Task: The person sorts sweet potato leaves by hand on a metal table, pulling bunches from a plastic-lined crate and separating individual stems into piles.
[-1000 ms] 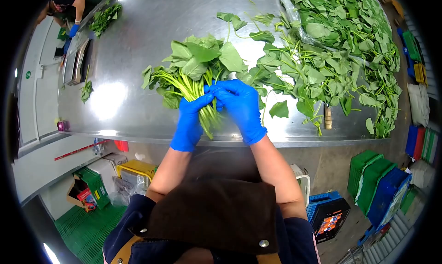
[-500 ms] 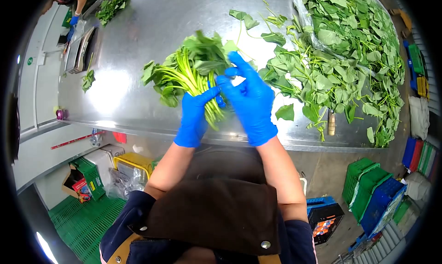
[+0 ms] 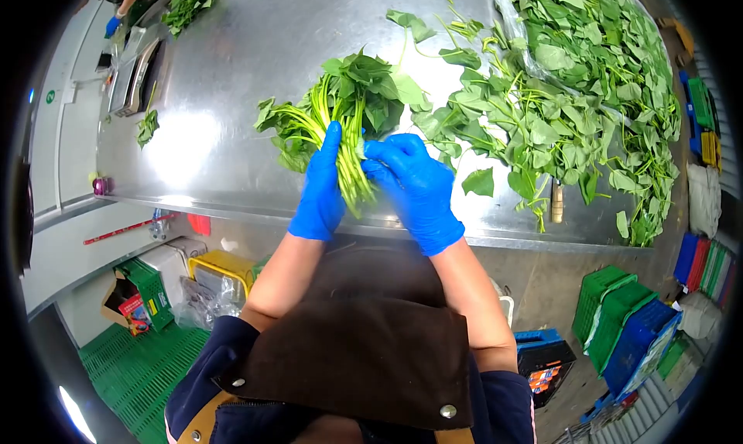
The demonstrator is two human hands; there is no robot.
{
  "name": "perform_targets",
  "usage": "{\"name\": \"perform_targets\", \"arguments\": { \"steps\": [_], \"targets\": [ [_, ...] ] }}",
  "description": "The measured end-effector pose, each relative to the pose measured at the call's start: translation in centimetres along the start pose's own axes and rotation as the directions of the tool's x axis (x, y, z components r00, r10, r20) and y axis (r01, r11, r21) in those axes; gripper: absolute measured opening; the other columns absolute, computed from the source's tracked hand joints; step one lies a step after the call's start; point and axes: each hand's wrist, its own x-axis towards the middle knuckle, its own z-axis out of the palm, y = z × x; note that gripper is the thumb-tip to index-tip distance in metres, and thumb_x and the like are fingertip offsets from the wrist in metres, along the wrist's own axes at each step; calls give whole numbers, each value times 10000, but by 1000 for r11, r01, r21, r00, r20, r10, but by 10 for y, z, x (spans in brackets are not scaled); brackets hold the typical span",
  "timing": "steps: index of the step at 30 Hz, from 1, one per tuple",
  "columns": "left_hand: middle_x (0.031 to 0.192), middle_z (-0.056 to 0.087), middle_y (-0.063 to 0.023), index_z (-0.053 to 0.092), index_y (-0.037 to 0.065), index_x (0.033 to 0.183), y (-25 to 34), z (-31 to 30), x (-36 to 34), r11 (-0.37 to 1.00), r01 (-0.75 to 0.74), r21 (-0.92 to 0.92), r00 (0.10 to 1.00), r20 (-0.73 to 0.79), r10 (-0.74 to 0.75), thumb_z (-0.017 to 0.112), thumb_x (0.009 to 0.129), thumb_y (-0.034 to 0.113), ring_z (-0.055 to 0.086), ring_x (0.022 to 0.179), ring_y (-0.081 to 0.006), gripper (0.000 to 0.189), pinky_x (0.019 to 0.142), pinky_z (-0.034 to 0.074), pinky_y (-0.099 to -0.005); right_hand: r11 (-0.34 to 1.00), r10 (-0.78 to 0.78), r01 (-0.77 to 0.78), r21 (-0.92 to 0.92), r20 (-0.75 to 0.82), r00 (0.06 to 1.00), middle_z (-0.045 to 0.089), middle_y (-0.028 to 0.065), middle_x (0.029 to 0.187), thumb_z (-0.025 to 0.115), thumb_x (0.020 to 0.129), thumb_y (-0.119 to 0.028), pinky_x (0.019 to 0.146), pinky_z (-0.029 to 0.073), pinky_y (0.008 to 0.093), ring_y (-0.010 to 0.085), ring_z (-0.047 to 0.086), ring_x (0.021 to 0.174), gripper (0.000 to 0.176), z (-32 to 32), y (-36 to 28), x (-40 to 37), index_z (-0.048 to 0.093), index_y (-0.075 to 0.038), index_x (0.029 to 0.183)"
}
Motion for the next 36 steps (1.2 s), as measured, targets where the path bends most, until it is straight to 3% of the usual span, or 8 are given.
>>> {"name": "perform_targets", "arguments": {
  "steps": [5, 11, 16, 18, 19, 21, 30, 36],
  "targets": [
    [852, 623, -75, 581, 55, 1075, -12, -15, 3, 994, 76, -77, 977, 203, -59, 477, 943, 369, 598, 732, -148, 356, 633, 497, -269, 924, -39, -25, 381, 159, 987, 607, 70, 886, 613, 848, -108, 654, 474, 254, 134, 582, 686, 155, 6, -4, 6, 593, -40, 986],
    [774, 579, -40, 570, 49, 1026, 10, -12, 5, 996, -31, -80, 1000, -3, 31, 568, 901, 310, 532, 632, -140, 289, 563, 443, -275, 505, 205, -640, 579, 640, 741, 594, 32, 899, 563, 865, -53, 621, 462, 237, 105, 564, 717, 170, -28, -13, -4, 569, -29, 1033],
    [770, 546, -30, 539, 62, 1041, 58, -49, 12, 940, -291, -177, 957, -64, 284, 540, 916, 359, 467, 590, -127, 322, 561, 413, -266, 430, 540, -528, 733, 260, 800, 590, 105, 1073, 601, 849, -166, 675, 496, 274, 162, 609, 742, 397, -107, 36, -4, 493, 1, 1192],
    [774, 548, -27, 540, 66, 1045, 60, -55, 10, 931, -339, -134, 934, -169, 315, 542, 911, 386, 482, 604, -126, 347, 565, 429, -264, 871, 492, -491, 14, -26, 870, 522, 108, 1213, 629, 830, -158, 684, 499, 285, 154, 590, 708, 544, -107, 77, -9, 420, -66, 1323],
    [774, 550, -29, 545, 61, 1055, 57, -61, 11, 944, -295, -148, 949, -160, 272, 548, 907, 385, 493, 614, -132, 357, 579, 436, -267, 758, 252, -267, -595, -110, 961, 504, 105, 1244, 638, 825, -155, 677, 497, 285, 144, 577, 691, 579, -100, 81, -11, 402, -95, 1350],
    [774, 554, -33, 554, 51, 1074, 48, -74, 17, 960, -216, -179, 971, -145, 191, 562, 899, 384, 515, 636, -143, 376, 606, 449, -275, 849, 528, -529, 7, 35, 848, 567, 73, 1177, 654, 808, -156, 630, 468, 279, 145, 531, 623, 555, -80, 82, -19, 449, -135, 1323],
    [792, 534, -30, 480, -18, 1261, 39, -66, 12, 953, -184, -239, 982, -76, 170, 604, 848, 72, 503, 647, -120, 441, 626, 447, -247, 911, 206, 1, -413, 457, 865, 625, 83, 872, 636, 780, -211, 662, 482, 356, 284, 605, 730, 163, -5, 93, -33, 669, -114, 907],
    [696, 421, -8, 490, 55, 892, 52, -91, 2, 912, -182, -368, 983, -78, 165, 552, 875, 46, 408, 578, -105, 64, 592, 400, -259, 789, 541, -609, -77, 558, 630, 613, 58, 770, 633, 809, -198, 544, 448, 314, 169, 576, 616, 142, -23, 72, -20, 618, -71, 871]
  ]
}}
